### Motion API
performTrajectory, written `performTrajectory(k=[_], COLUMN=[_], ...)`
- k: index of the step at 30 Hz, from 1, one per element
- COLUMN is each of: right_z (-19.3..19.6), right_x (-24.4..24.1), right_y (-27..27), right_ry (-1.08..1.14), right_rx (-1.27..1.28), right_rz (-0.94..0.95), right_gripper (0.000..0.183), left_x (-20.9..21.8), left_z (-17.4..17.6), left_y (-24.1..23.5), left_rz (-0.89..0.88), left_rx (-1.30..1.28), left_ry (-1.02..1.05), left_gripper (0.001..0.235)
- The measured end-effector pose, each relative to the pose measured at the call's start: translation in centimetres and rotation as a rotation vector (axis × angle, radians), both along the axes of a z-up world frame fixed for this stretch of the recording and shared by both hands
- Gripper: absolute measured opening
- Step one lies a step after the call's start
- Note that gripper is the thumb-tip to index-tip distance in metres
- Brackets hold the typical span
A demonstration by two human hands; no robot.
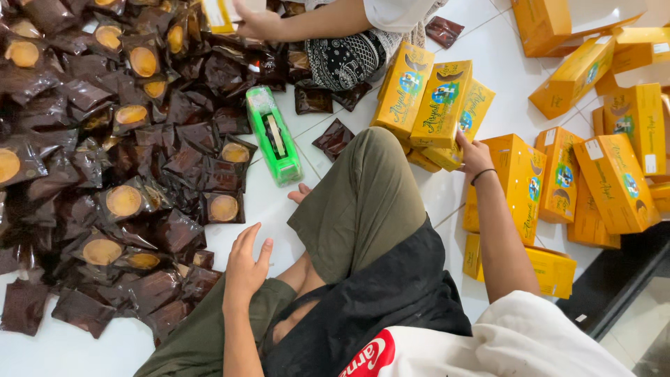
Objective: The person sits on the floor and packs individually wrapped cookies into yellow cardboard boxes. They place the cookies inside, close the box flaps, and seal the boxes using a green tape dispenser.
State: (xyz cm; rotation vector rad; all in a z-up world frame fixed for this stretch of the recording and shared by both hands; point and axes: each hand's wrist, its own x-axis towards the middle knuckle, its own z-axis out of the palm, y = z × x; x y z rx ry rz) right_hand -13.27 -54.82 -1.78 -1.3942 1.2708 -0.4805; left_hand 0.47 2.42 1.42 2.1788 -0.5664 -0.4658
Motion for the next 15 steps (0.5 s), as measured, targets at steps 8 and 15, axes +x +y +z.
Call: performTrajectory(k=[8,15], right_z=[-0.6,2.2], right_x=[-5.1,-9.7], right_y=[-1.5,-1.8], right_ry=[-0.383,-0.846], right_rx=[0.183,0.654], right_rz=[-0.134,0.289], right_gripper=[0.043,0.053], left_x=[-0.4,-0.4], left_z=[-0.6,0.2], left_y=[0.0,-1.0], left_rz=[0.004,-0.037], left_rx=[0.044,0.086], left_ry=[-0.022,0.003], left_gripper=[0.053,0.053])
